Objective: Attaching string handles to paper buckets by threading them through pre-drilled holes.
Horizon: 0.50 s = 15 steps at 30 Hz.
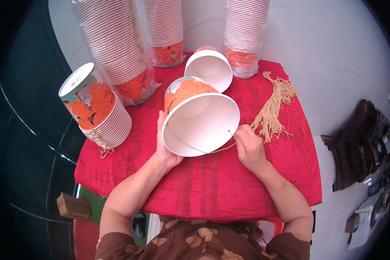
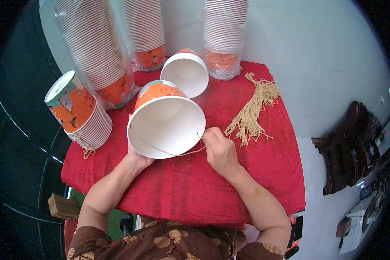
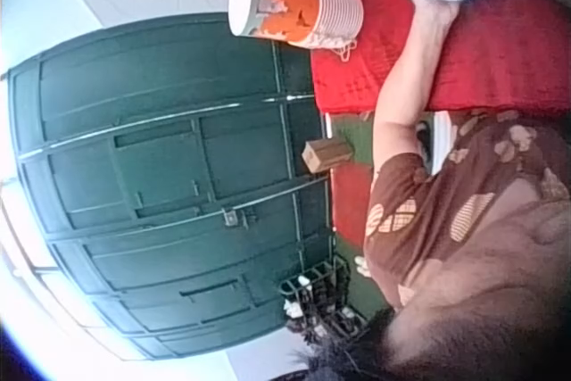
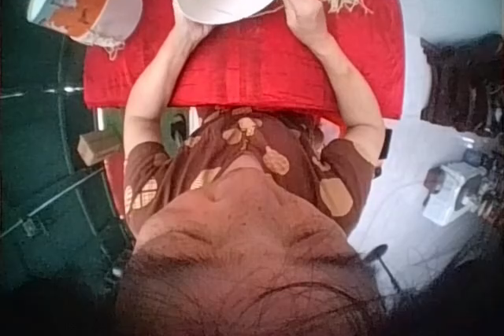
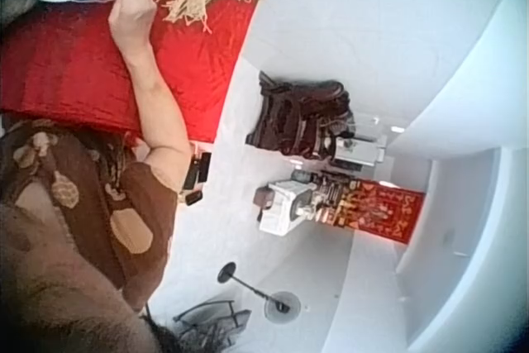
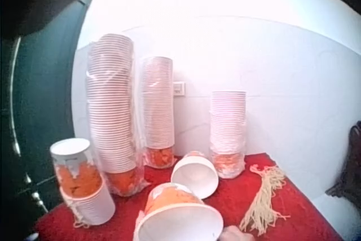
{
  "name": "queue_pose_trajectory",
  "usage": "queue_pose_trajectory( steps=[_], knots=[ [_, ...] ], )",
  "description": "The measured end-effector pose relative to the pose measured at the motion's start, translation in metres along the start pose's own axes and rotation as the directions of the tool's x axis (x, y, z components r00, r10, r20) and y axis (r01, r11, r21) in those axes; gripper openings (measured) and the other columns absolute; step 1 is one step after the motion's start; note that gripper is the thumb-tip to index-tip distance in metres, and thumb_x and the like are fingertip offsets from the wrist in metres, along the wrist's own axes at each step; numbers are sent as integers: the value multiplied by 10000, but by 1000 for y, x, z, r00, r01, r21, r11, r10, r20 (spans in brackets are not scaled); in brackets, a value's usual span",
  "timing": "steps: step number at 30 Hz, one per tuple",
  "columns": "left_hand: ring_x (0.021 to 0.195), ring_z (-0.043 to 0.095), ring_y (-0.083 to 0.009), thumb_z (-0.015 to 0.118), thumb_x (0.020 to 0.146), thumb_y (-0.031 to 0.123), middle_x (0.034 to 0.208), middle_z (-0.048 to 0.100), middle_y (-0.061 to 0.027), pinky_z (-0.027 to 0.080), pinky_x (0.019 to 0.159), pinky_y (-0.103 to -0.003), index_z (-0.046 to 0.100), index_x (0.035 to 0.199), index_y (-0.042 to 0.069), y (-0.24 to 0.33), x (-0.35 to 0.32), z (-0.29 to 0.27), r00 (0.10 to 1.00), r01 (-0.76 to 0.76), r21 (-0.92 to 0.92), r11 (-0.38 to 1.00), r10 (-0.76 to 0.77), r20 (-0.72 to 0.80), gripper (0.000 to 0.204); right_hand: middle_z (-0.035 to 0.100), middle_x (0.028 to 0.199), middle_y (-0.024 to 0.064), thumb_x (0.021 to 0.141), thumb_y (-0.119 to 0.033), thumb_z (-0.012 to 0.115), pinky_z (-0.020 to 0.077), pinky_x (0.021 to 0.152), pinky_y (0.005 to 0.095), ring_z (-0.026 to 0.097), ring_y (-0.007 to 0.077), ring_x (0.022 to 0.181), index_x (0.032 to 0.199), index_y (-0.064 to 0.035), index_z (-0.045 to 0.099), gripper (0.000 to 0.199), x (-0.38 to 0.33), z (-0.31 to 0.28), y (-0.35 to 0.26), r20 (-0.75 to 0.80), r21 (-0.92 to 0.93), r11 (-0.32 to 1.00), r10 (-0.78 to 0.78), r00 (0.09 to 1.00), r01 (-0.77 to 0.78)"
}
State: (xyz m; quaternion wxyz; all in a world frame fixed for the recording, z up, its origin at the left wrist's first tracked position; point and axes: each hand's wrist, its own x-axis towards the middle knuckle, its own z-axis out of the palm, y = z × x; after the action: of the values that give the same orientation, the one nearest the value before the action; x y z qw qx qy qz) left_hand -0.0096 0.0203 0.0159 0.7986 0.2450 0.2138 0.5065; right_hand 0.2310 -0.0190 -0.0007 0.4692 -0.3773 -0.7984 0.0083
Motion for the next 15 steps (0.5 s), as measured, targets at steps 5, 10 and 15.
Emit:
queue_pose_trajectory(
  steps=[5,10,15],
  knots=[
    [1307,471,-268,414,850,783,1451,442,-103,430,1064,-483,343,1474,140,-6,-4,-2,983,-181,184,966,178,37,899,593,989,136,845,44,622,492,597,296,597,191,679,1076,25,576,236,1,-2,-10,-169,118,969,237,957,-219],
    [1328,450,-240,547,868,663,1450,432,-103,395,1099,-432,287,1470,92,-16,-10,2,965,-258,289,922,229,129,870,580,1095,102,892,-18,615,469,595,230,551,96,696,1246,26,487,379,-4,0,-31,128,673,667,320,939,-319],
    [1239,502,-229,685,858,509,1342,479,-132,416,1052,-398,304,1395,39,-28,-5,-3,917,-394,347,851,336,218,809,569,1088,104,939,-124,641,488,597,219,561,99,723,1382,25,361,545,-7,7,-48,265,880,326,265,927,-345]
  ],
)
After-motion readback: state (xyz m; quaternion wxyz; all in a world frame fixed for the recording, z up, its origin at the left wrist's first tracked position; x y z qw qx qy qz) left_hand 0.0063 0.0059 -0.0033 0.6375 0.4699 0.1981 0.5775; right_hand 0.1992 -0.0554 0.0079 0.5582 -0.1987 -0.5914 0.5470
